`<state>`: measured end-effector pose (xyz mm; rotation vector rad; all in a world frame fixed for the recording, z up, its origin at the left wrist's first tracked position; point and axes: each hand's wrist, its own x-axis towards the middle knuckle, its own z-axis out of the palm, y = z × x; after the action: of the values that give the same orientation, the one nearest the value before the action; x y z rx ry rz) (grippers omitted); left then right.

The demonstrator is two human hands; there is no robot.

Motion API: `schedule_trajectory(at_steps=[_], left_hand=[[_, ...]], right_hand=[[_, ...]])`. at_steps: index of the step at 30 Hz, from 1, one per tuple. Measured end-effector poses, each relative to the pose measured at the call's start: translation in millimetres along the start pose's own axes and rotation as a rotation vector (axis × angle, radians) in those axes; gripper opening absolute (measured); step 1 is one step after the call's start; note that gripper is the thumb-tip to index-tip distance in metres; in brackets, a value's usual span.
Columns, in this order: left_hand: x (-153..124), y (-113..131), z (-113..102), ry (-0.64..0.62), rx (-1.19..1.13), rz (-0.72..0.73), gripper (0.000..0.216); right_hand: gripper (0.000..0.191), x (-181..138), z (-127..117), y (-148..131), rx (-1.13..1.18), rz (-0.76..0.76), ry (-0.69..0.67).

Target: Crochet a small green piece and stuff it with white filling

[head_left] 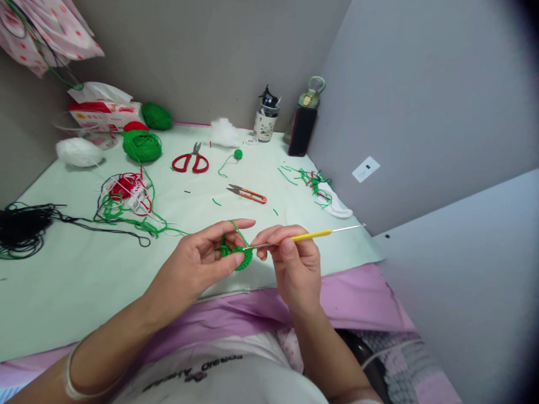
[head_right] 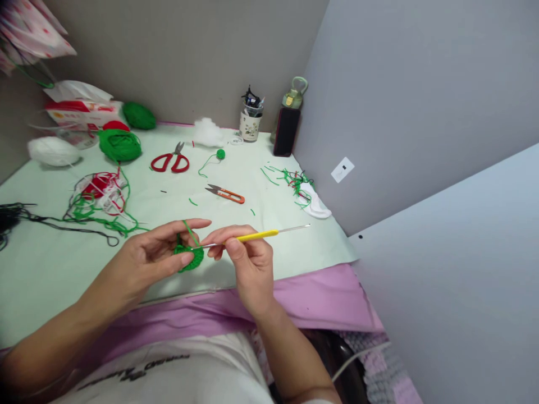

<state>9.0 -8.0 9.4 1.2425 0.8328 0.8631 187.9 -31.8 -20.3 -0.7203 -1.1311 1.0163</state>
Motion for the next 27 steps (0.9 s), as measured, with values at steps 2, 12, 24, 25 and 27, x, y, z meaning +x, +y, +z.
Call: schedule_trajectory(at_steps=[2,12,24,25,27], left_hand=[[0.0,0.9,0.2,-0.003,0.013,0.002,0.036],[-0.6,1.4,4.7,0.153,0.363,0.223,0.028],[-1.8,-1.9,9.5,-0.005,-0.303,-0.142,0.052],[-0.3,-1.8,8.4,-0.035,-0.352,-0.181,0.053],[2.0,-1.1,5.9,-0.057,-0.382,-0.213,0.054]], right_hand=[[0.02,0.0,-0.6,-1.4,0.004,-0.037,-0.027],[0.026,-7.0,-0.7,-17.4,-0.705,-0.503,-0.225],[0.045,-16.5,-2.5,16.3,-0.791,-0.667,-0.044],[0.041,-15.0,-2.1,15.3,-0.726,-0.649,-0.031],[0.033,-12.5,-1.1,10.1,-0.582,-0.552,-0.011]])
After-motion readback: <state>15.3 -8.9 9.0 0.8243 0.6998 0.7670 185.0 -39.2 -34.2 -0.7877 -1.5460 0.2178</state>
